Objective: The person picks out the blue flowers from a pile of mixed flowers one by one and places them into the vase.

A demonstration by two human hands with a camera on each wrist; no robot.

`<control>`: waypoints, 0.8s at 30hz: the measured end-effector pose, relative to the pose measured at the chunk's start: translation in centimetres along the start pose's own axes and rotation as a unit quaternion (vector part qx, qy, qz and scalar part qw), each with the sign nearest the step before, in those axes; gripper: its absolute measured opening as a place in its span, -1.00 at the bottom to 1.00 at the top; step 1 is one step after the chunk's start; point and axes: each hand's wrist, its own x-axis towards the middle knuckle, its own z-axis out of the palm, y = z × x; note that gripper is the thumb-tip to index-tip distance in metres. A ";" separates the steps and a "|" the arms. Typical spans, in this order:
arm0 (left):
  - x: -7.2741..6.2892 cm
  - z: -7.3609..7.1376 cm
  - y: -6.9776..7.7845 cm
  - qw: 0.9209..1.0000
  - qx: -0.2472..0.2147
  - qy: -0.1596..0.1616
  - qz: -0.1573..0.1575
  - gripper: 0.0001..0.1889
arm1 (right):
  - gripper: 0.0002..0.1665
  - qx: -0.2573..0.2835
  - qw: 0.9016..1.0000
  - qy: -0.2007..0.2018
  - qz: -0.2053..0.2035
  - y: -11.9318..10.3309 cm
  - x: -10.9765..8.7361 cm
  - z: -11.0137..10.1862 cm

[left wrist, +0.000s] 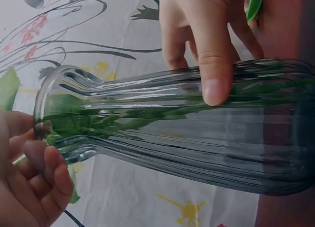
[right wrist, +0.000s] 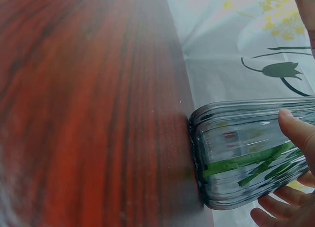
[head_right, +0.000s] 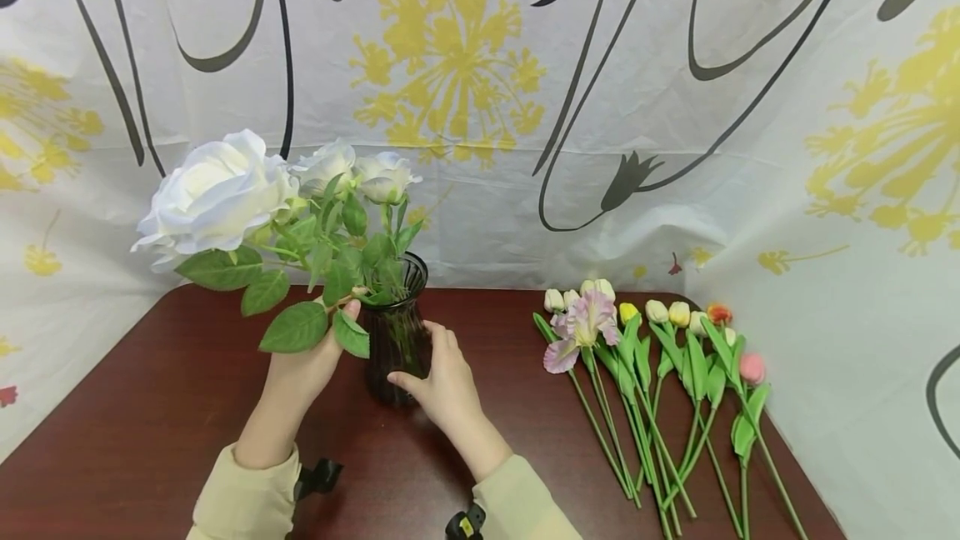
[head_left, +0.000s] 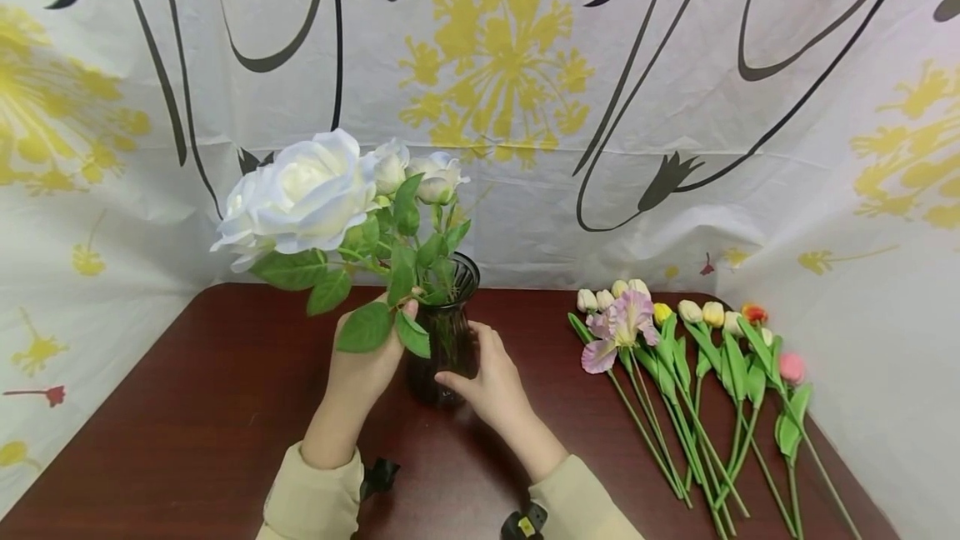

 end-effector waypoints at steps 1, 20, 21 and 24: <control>0.0 0.0 -0.1 1.000 0.005 0.003 0.007 -0.77 | -0.06 0.000 1.000 -0.001 0.001 0.0 0.0 0.0; -2.4 -1.6 -2.5 0.997 0.019 0.033 0.070 -0.72 | -0.20 -0.019 0.998 -0.043 -0.034 0.7 0.4 -1.8; -2.7 -1.9 -2.7 0.997 0.024 0.028 0.069 -0.76 | -0.25 -0.020 0.998 -0.041 -0.037 0.7 0.4 -2.2; -3.3 -2.8 -3.6 0.997 0.057 0.007 0.055 -0.87 | -0.41 -0.028 0.998 -0.025 -0.040 1.1 0.3 -4.0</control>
